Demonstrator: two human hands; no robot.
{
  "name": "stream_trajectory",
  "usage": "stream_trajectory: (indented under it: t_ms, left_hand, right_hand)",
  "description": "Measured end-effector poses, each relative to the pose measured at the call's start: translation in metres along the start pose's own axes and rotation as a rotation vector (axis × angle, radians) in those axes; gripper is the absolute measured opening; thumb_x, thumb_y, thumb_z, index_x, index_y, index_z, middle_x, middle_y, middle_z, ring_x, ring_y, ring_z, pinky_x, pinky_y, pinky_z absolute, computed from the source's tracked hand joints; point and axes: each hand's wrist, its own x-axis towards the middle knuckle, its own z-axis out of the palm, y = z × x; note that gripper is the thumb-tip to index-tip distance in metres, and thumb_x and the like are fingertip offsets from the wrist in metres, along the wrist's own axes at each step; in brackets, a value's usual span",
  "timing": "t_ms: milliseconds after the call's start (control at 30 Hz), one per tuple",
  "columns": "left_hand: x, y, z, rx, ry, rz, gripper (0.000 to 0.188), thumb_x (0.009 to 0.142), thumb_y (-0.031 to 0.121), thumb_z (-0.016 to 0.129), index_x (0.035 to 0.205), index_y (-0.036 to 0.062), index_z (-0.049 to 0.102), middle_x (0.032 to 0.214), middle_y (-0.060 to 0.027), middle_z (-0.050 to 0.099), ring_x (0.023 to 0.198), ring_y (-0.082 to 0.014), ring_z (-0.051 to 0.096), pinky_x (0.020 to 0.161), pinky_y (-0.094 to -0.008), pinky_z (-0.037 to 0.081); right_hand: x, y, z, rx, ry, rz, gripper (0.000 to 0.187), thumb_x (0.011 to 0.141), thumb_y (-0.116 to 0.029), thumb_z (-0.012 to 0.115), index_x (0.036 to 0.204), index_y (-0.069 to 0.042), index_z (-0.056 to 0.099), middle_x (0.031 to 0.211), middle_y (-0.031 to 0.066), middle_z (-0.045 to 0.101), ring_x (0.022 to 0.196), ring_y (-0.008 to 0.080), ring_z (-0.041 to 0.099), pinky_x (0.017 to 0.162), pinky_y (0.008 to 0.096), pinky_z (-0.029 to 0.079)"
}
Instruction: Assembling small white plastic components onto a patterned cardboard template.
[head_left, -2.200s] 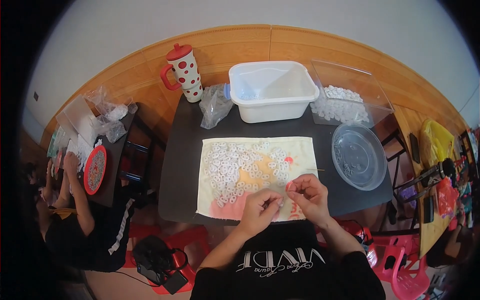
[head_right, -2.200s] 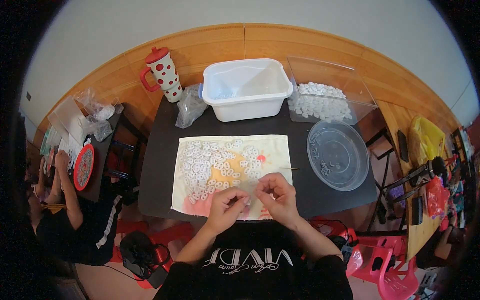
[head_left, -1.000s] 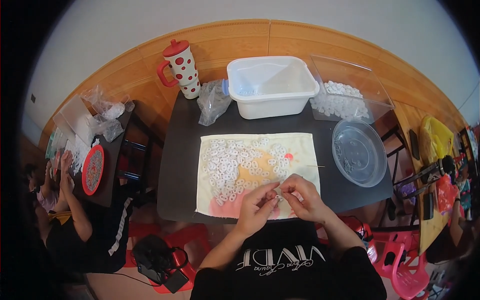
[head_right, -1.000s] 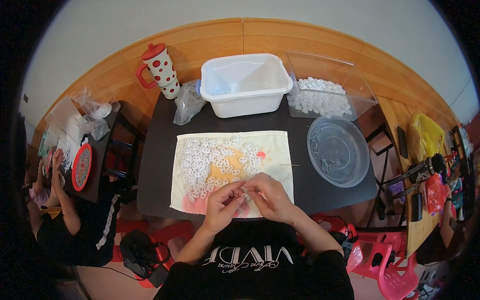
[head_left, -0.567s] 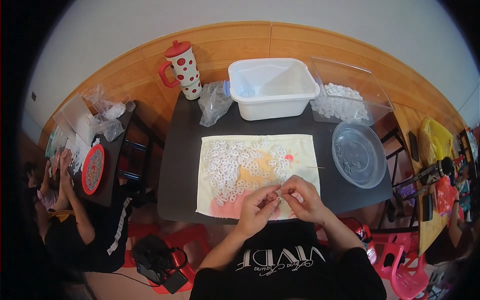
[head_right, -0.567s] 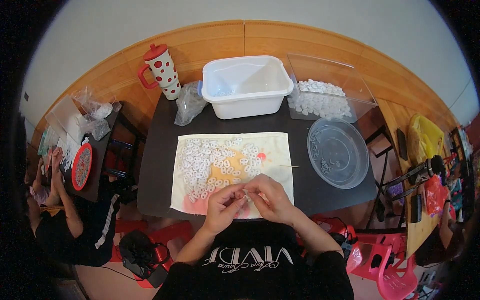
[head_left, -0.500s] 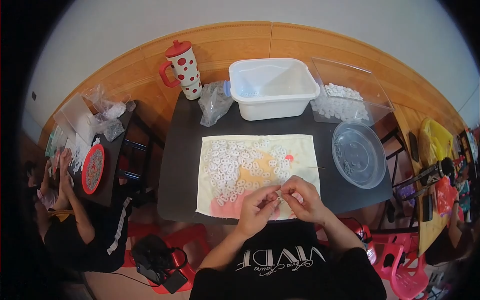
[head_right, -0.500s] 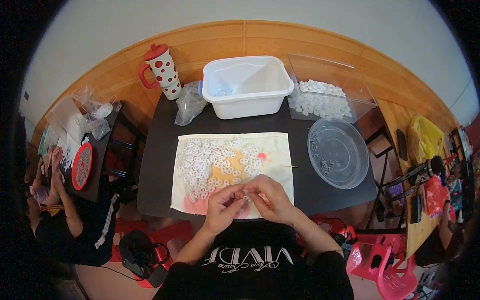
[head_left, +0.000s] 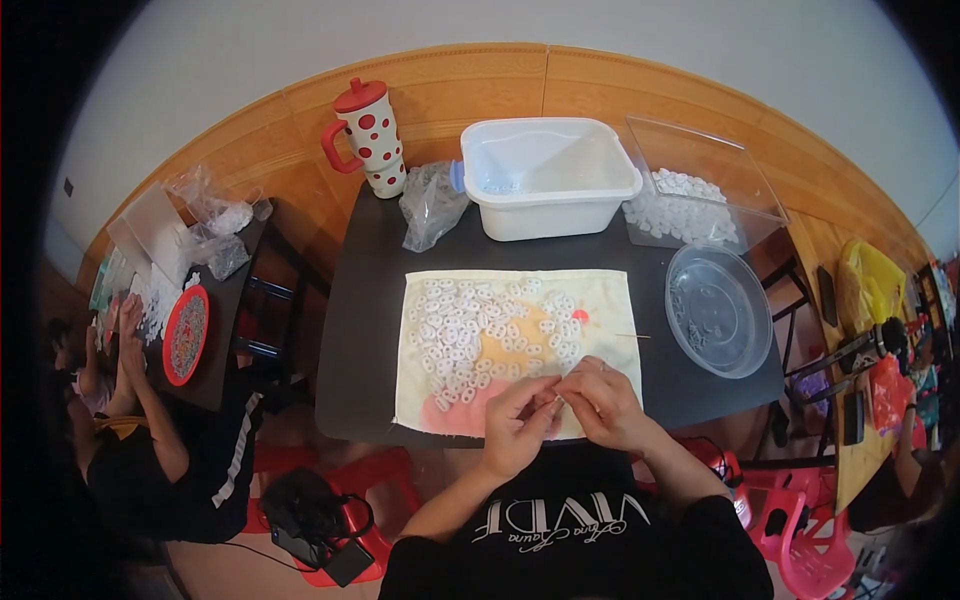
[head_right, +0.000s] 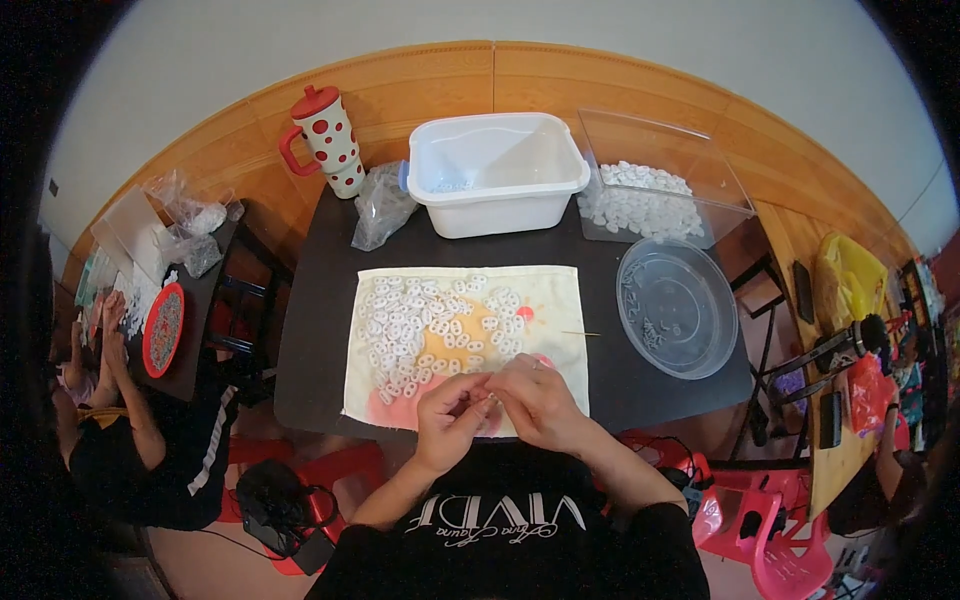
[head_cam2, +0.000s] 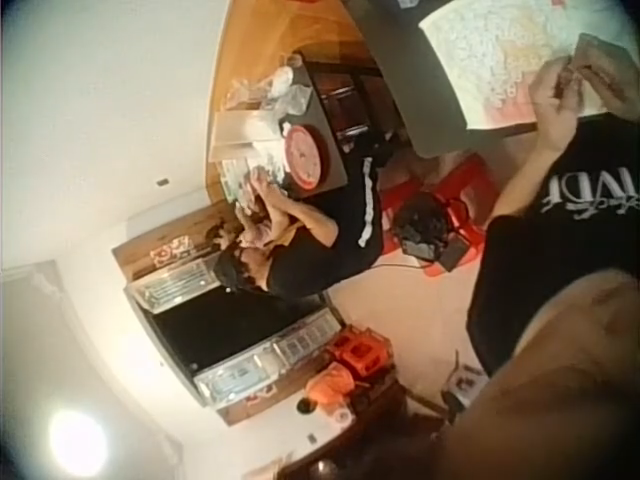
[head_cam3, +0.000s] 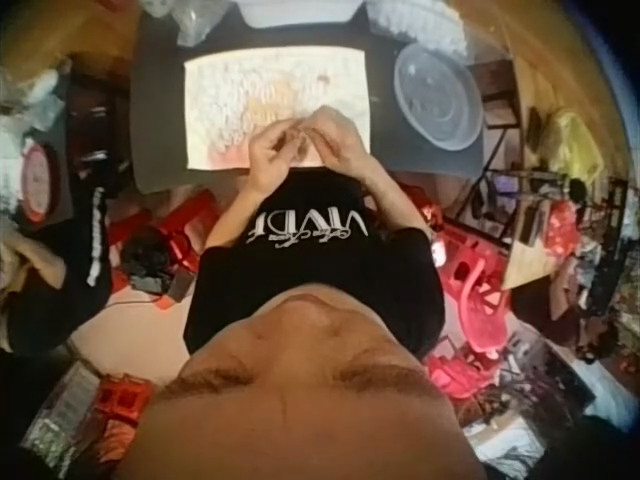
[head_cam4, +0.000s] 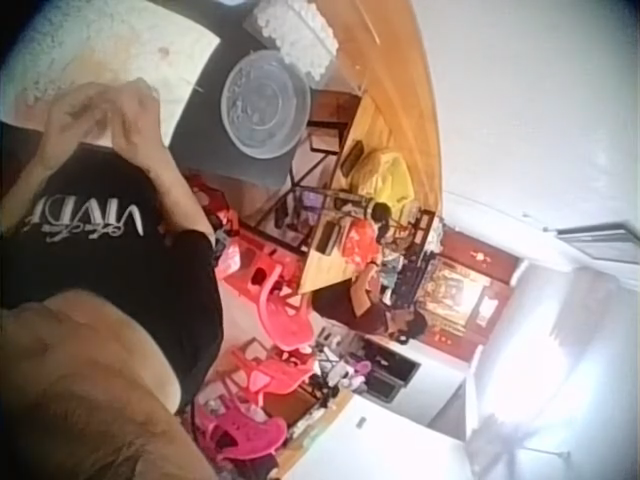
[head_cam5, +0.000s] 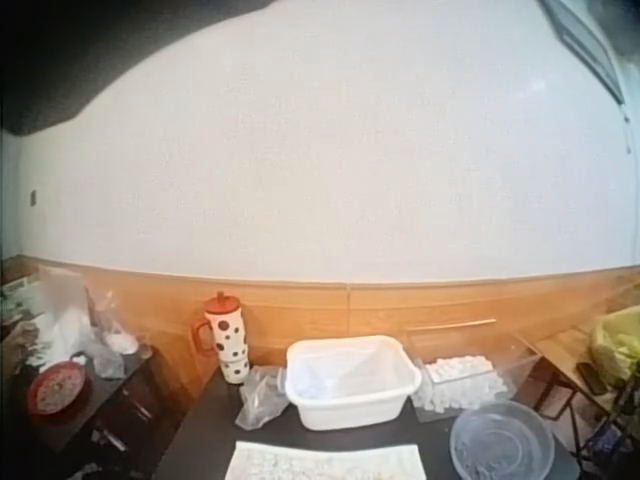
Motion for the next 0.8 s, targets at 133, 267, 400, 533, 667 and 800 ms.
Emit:
stream_trajectory:
  t_ms: [133, 267, 400, 533, 667, 800]
  left_hand:
    - [0.001, -0.003, -0.003, -0.046, -0.001, -0.025, 0.031, 0.09, -0.008, 0.063, 0.121, -0.0032, 0.063, 0.093, -0.002, 0.062, 0.074, -0.0058, 0.058, 0.061, -0.0194, 0.047]
    - [0.002, -0.002, -0.008, -0.011, 0.036, -0.06, 0.026, 0.09, -0.007, 0.065, 0.116, -0.0026, 0.066, 0.091, -0.0026, 0.063, 0.074, -0.0066, 0.06, 0.061, -0.0206, 0.049]
    - [-0.001, -0.01, -0.014, -0.054, 0.077, -0.083, 0.023, 0.09, -0.007, 0.064, 0.112, -0.0014, 0.067, 0.093, -0.0036, 0.064, 0.075, -0.0081, 0.062, 0.062, -0.0211, 0.048]
    - [-0.001, -0.015, -0.016, -0.058, 0.108, -0.012, 0.021, 0.09, -0.008, 0.063, 0.111, -0.0031, 0.067, 0.093, -0.0041, 0.064, 0.076, -0.008, 0.061, 0.063, -0.021, 0.047]
    - [-0.003, -0.017, -0.014, -0.082, 0.186, 0.096, 0.021, 0.09, -0.01, 0.063, 0.11, -0.005, 0.066, 0.093, -0.0048, 0.063, 0.076, -0.0084, 0.059, 0.067, -0.0213, 0.048]
    - [-0.003, -0.017, -0.013, -0.084, 0.202, 0.142, 0.02, 0.09, -0.01, 0.063, 0.11, -0.0058, 0.065, 0.093, -0.005, 0.062, 0.077, -0.0086, 0.059, 0.069, -0.0213, 0.048]
  right_hand:
    - [-0.005, -0.003, -0.006, 0.218, 0.075, 0.265, 0.018, 0.085, 0.008, 0.064, 0.102, 0.001, 0.063, 0.084, 0.0099, 0.064, 0.077, 0.02, 0.063, 0.068, 0.0282, 0.048]
    - [-0.003, 0.005, -0.031, 0.123, 0.148, 0.447, 0.014, 0.087, 0.006, 0.063, 0.101, 0.002, 0.064, 0.088, 0.0085, 0.065, 0.081, 0.0155, 0.064, 0.071, 0.0265, 0.049]
    - [0.005, 0.018, -0.039, 0.017, 0.095, 0.451, 0.013, 0.085, 0.004, 0.065, 0.098, 0.002, 0.065, 0.089, 0.0101, 0.065, 0.08, 0.0188, 0.064, 0.07, 0.0302, 0.05]
    - [0.022, 0.031, -0.029, -0.359, -0.131, 0.165, 0.02, 0.077, 0.0, 0.068, 0.097, -0.002, 0.067, 0.097, 0.0145, 0.063, 0.086, 0.0311, 0.061, 0.073, 0.0387, 0.049]
    - [0.042, 0.032, -0.011, -0.439, -0.226, 0.076, 0.023, 0.075, -0.007, 0.072, 0.098, -0.007, 0.071, 0.118, 0.0164, 0.058, 0.105, 0.0338, 0.055, 0.084, 0.0435, 0.044]
    - [0.052, 0.036, 0.005, -0.549, -0.318, 0.053, 0.018, 0.075, -0.011, 0.07, 0.092, -0.008, 0.07, 0.119, 0.0172, 0.056, 0.11, 0.0332, 0.051, 0.086, 0.0449, 0.04]
